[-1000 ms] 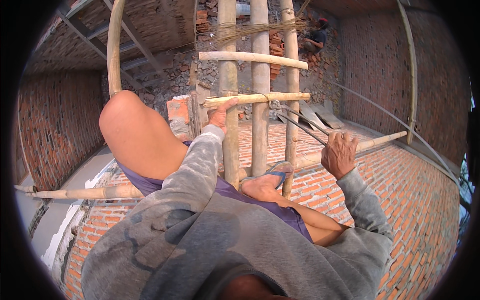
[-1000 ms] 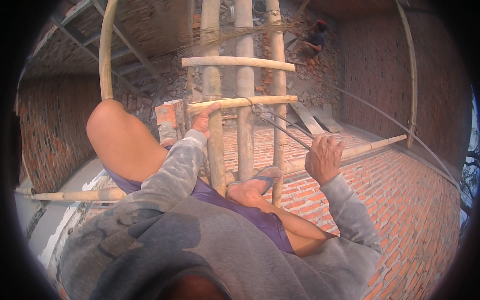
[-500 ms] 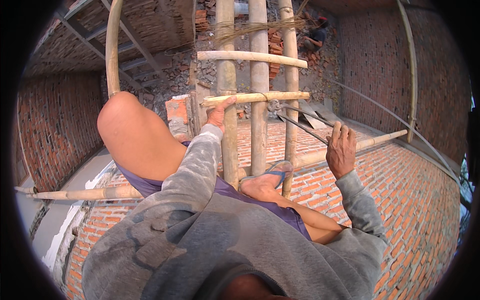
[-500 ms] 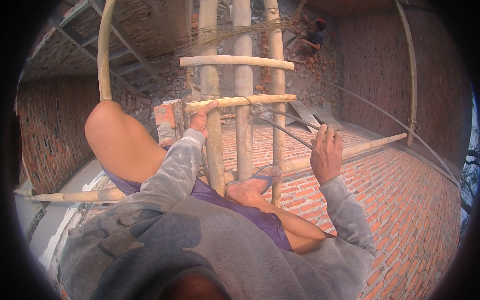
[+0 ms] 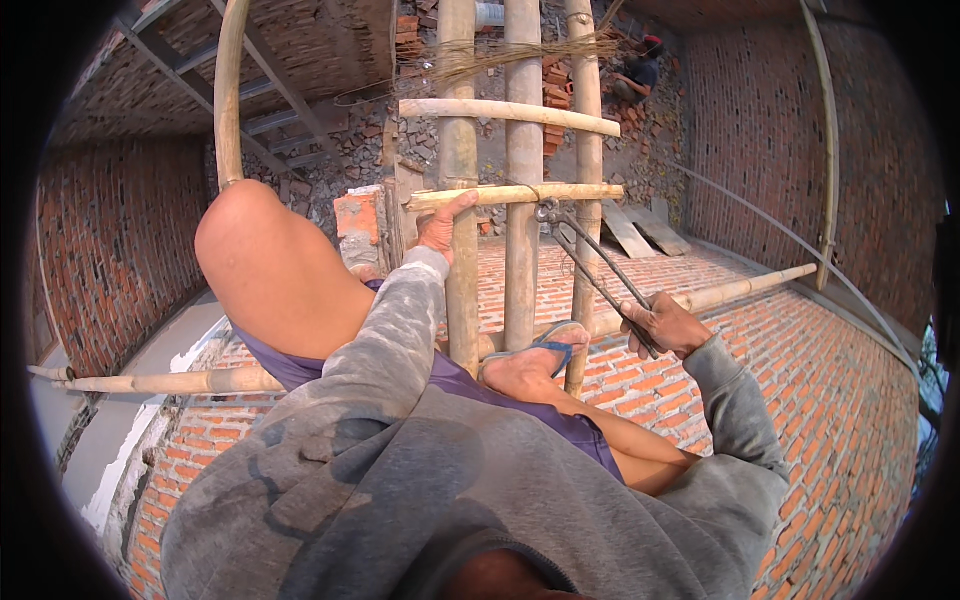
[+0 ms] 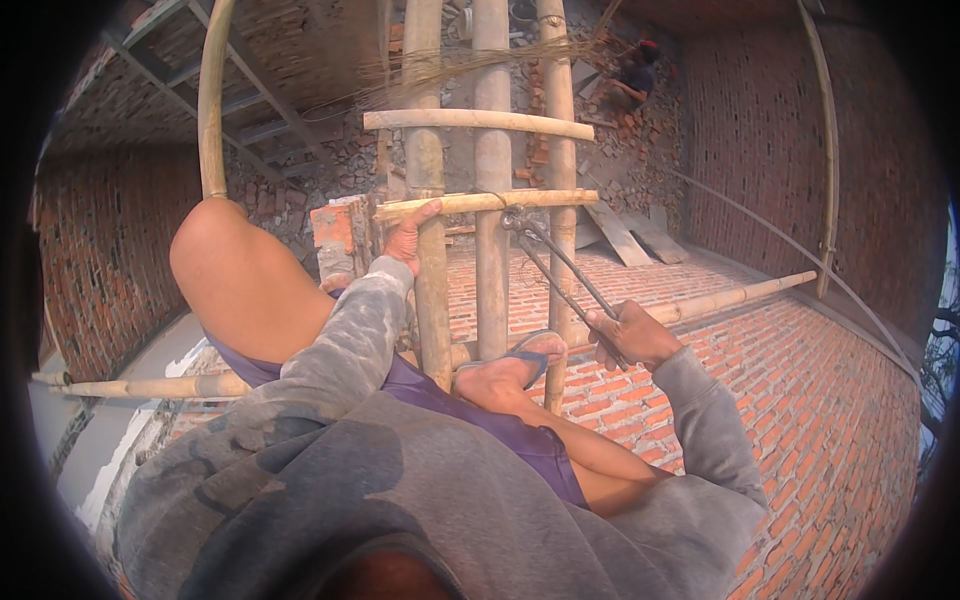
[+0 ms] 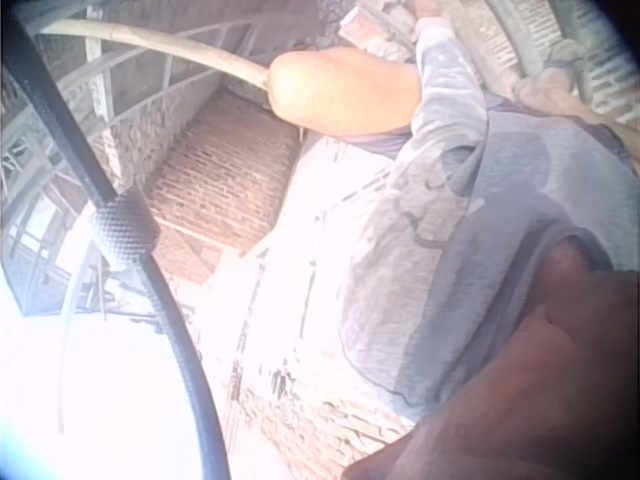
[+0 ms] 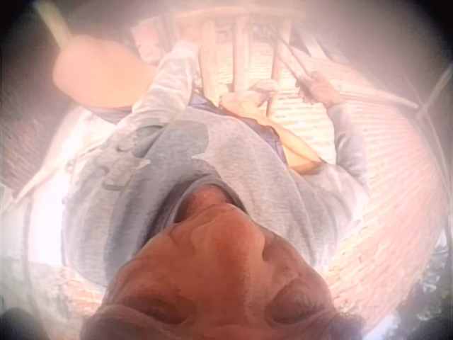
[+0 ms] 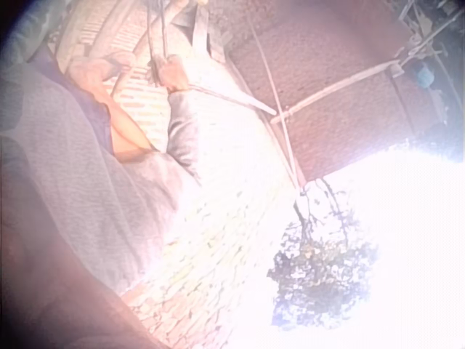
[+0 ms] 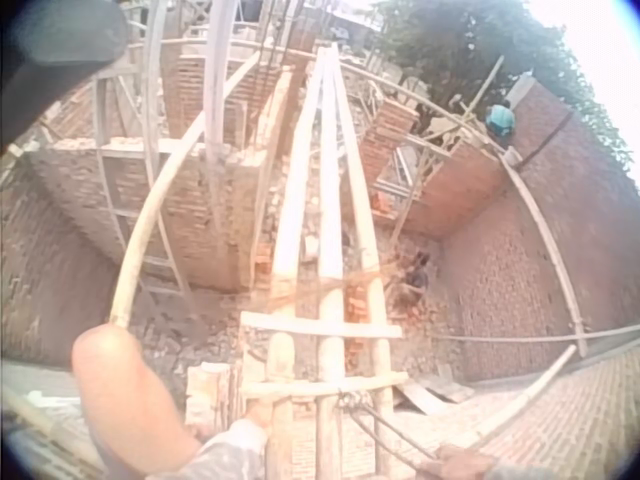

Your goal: The person sits on the floor and assembles a bamboo scaffolding structure by placing horizontal bamboo poles across vertical supports. They secure the joints using a metal rod to twist and tighten wire bindings around the intersections.

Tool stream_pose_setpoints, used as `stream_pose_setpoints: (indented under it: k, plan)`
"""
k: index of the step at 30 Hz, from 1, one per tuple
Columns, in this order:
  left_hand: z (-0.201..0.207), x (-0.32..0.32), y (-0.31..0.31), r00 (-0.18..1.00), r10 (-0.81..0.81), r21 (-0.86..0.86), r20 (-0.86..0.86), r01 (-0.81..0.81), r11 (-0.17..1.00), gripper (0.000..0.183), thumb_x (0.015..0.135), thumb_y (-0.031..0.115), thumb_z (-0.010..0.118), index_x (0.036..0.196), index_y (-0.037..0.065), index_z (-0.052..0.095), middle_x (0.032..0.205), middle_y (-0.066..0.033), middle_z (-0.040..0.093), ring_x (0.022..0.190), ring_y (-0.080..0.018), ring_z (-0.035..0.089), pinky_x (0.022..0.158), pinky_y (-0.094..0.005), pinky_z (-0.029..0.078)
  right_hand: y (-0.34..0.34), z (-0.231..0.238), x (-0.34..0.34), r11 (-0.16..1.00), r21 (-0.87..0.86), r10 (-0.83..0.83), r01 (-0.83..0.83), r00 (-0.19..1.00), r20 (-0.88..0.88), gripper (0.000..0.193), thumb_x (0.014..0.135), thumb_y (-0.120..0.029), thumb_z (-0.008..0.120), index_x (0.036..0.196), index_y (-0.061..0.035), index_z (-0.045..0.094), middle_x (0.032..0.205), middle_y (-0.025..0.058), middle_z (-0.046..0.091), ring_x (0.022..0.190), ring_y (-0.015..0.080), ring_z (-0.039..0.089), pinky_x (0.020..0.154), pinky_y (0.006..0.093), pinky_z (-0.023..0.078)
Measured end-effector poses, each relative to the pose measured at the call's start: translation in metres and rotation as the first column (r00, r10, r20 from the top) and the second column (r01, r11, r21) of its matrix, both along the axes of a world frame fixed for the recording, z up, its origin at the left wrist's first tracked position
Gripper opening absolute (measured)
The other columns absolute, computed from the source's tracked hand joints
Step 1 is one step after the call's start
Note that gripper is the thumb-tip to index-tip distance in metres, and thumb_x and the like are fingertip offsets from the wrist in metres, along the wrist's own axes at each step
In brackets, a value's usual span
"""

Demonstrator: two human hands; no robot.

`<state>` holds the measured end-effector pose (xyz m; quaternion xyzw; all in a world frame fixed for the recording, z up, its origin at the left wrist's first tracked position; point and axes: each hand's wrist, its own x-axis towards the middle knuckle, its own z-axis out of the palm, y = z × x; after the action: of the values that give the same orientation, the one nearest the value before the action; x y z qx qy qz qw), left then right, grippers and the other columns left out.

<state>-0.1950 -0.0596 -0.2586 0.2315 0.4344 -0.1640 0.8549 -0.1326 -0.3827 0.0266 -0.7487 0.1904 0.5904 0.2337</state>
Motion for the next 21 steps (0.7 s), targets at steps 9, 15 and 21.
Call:
stream_pose_setpoints:
  k: [9,15,21]
  plan:
    - [-0.011,0.000,-0.002,0.999,0.045,-0.035,-0.012,-0.045,0.998,0.055,0.077,0.024,0.093,0.124,0.007,0.070,0.113,-0.0086,0.073,0.106,-0.0245,0.068,0.097,-0.0421,0.056,0.006,0.001,-0.002,0.958,0.237,-0.139,0.159,0.986,-0.097,0.028,0.080,-0.006,0.079,0.098,-0.0012,0.059,0.056,0.0029,0.055,0.036,0.0152,0.050,0.034,0.0307,0.035]
    - [-0.004,-0.001,-0.001,0.999,0.035,-0.059,0.017,-0.034,0.998,0.054,0.078,0.026,0.092,0.124,0.006,0.070,0.113,-0.0082,0.074,0.106,-0.0241,0.068,0.097,-0.0415,0.056,-0.004,0.000,0.006,0.437,-0.570,0.844,-0.696,0.098,0.527,0.020,0.088,-0.015,0.072,0.094,-0.0033,0.057,0.069,0.0155,0.062,0.053,0.0305,0.062,0.048,0.0408,0.046]
    - [-0.014,-0.001,-0.002,0.999,0.012,-0.075,0.037,-0.009,0.997,0.055,0.079,0.029,0.090,0.124,0.006,0.070,0.115,-0.0086,0.073,0.106,-0.0242,0.068,0.097,-0.0421,0.056,0.007,0.013,0.007,0.489,-0.531,0.861,-0.692,0.284,0.422,0.027,0.090,-0.015,0.075,0.100,-0.0003,0.055,0.078,0.0236,0.068,0.074,0.0451,0.071,0.063,0.0538,0.055]
